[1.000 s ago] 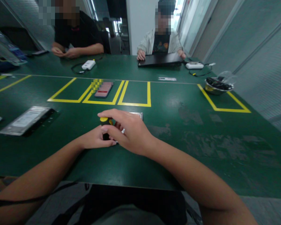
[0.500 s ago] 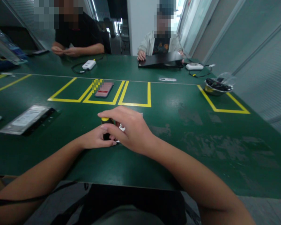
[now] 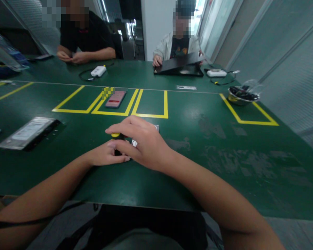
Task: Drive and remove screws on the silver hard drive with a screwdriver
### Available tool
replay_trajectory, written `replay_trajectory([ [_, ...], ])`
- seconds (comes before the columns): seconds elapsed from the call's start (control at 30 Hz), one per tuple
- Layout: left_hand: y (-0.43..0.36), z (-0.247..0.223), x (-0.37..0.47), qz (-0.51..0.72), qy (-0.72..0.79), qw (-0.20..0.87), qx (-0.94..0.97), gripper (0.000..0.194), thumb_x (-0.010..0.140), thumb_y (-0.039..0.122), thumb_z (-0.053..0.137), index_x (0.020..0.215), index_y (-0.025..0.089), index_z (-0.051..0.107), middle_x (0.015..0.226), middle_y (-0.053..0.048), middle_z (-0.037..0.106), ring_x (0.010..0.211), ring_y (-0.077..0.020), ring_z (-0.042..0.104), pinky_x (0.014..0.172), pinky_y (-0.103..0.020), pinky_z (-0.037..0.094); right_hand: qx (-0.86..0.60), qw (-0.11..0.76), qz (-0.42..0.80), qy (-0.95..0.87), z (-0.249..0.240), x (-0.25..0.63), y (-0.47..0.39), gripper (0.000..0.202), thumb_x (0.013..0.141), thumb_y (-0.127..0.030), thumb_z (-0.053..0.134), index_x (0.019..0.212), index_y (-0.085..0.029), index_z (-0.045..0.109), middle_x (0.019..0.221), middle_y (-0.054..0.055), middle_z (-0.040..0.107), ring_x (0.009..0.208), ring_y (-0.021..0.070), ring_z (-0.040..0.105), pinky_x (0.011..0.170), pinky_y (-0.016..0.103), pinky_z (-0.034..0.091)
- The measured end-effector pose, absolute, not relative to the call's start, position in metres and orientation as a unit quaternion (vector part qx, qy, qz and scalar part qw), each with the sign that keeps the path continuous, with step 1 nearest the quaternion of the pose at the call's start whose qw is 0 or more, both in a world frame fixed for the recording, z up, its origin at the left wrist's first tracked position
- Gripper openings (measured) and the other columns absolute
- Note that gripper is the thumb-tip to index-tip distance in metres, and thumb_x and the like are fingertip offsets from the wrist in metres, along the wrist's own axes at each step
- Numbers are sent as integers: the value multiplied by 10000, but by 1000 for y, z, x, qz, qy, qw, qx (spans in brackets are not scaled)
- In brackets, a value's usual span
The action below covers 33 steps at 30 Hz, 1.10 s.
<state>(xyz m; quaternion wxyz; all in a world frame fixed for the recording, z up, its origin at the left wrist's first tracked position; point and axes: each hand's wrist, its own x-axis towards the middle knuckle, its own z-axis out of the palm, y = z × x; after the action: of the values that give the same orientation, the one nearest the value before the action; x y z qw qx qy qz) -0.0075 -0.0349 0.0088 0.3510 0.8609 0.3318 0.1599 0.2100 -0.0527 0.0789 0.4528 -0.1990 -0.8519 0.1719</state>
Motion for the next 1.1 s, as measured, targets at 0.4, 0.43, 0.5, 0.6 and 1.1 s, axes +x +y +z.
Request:
replay_trajectory([
  [0.4, -34, 6, -7, 184, 296, 378, 858, 141, 840, 273, 650, 802, 150, 592, 677, 32, 542, 602, -93, 503, 559, -207, 396, -159, 401, 175, -885, 88, 217, -53, 300, 969, -147, 458, 1207, -129, 640, 1239, 96, 702, 1205, 148, 614, 1043, 330, 480],
  [0.43, -35, 6, -7, 185, 297, 376, 858, 141, 837, 271, 653, 801, 150, 592, 679, 31, 541, 604, -93, 501, 561, -207, 396, -159, 400, 171, -886, 88, 217, -53, 302, 969, -139, 449, 1203, -129, 641, 1247, 98, 699, 1216, 148, 608, 1050, 335, 476],
  [0.5, -35, 6, -7, 183, 304, 373, 857, 143, 836, 277, 653, 809, 150, 594, 683, 30, 541, 608, -95, 501, 566, -209, 400, -162, 400, 161, -888, 88, 217, -53, 295, 971, -137, 449, 1193, -128, 644, 1233, 94, 705, 1200, 147, 618, 1040, 330, 481],
  [0.6, -34, 5, -8, 169, 321, 366, 857, 179, 837, 311, 651, 804, 145, 594, 687, 26, 544, 620, -101, 513, 574, -216, 405, -165, 418, 146, -881, 87, 216, -52, 239, 970, -194, 507, 1145, -138, 659, 1142, 75, 732, 1104, 149, 653, 979, 317, 505],
  [1.1, -35, 5, -7, 140, 350, 359, 854, 239, 832, 334, 629, 710, 143, 553, 650, 22, 541, 612, -105, 524, 571, -227, 393, -158, 467, 137, -859, 80, 212, -51, 199, 967, -208, 525, 1095, -164, 671, 1072, 65, 740, 1046, 151, 667, 937, 322, 529],
])
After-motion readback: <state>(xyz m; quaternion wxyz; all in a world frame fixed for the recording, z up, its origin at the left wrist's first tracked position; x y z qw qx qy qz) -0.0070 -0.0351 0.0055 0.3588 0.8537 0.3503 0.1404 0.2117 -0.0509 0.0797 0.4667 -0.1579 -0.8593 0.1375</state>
